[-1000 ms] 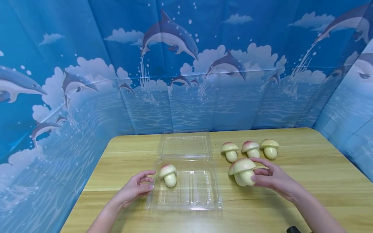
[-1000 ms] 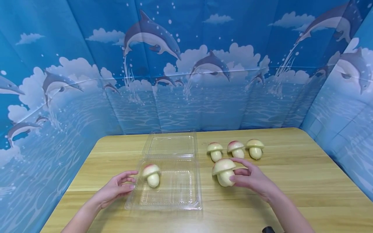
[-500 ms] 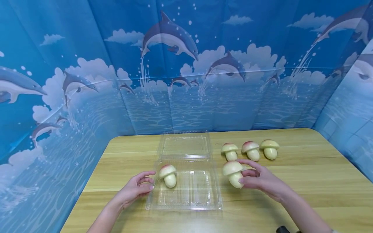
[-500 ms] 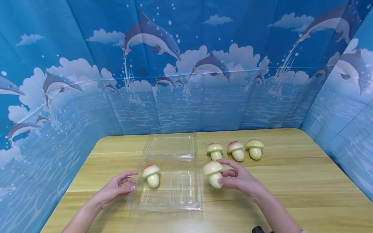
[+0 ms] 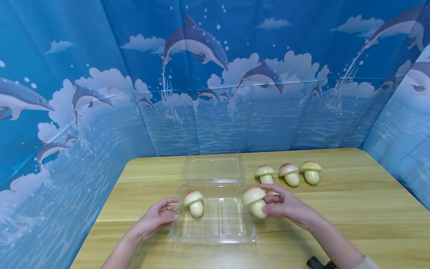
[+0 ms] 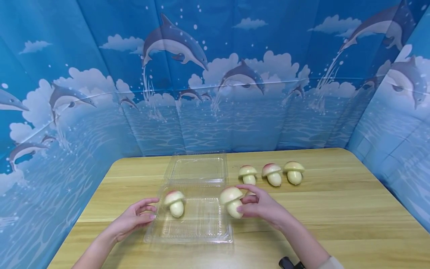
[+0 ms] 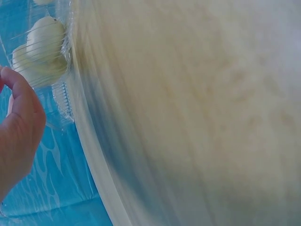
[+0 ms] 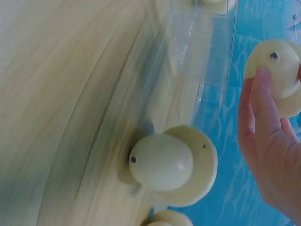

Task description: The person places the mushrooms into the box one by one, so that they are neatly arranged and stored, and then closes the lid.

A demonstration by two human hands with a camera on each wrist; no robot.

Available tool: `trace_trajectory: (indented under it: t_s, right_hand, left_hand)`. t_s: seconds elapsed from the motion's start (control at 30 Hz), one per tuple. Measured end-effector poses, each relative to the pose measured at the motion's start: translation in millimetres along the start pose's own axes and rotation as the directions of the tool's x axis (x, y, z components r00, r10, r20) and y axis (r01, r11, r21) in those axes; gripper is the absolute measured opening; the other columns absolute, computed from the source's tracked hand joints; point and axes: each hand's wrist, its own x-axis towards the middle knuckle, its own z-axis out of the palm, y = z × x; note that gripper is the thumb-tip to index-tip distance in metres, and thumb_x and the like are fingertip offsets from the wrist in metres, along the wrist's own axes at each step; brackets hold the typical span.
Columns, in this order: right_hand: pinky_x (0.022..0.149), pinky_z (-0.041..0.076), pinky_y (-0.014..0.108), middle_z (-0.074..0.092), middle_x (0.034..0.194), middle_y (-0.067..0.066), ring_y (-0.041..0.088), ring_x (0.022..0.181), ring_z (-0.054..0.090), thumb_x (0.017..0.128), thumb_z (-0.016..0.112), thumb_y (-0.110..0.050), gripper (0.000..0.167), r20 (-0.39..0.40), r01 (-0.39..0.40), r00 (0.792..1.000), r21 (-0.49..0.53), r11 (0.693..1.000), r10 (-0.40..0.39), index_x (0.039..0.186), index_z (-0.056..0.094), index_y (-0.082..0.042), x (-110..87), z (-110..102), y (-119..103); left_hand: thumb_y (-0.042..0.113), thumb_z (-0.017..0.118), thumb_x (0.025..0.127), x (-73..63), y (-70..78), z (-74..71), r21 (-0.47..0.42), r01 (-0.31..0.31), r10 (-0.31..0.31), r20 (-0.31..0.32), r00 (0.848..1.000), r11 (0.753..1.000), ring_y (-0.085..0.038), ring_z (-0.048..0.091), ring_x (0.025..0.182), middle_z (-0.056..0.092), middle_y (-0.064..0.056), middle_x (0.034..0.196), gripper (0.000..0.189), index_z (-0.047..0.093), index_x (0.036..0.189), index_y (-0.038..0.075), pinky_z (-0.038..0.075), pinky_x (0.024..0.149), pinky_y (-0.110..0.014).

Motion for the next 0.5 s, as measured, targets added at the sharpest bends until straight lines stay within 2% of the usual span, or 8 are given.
trace_trajectory:
  t_s: [0.5]
  right_hand:
    - [0.083,0.051,0.043,0.062,0.101,0.015,0.023,0.090,0.063,0.083,0.067,-0.006,0.072,0.018,-0.008,1.000,0.020,1.000,0.008,0.142,0.028,0.001,27.6,28,3]
  left_hand:
    - [0.003,0.062,0.087,0.3,0.1,0.3,-0.006,0.006,-0.007,-0.007,1.000,1.000,-0.012,0.057,0.083,0.048,-0.009,0.105,0.063,0.029,0.140,-0.006,0.050,0.071,-0.023]
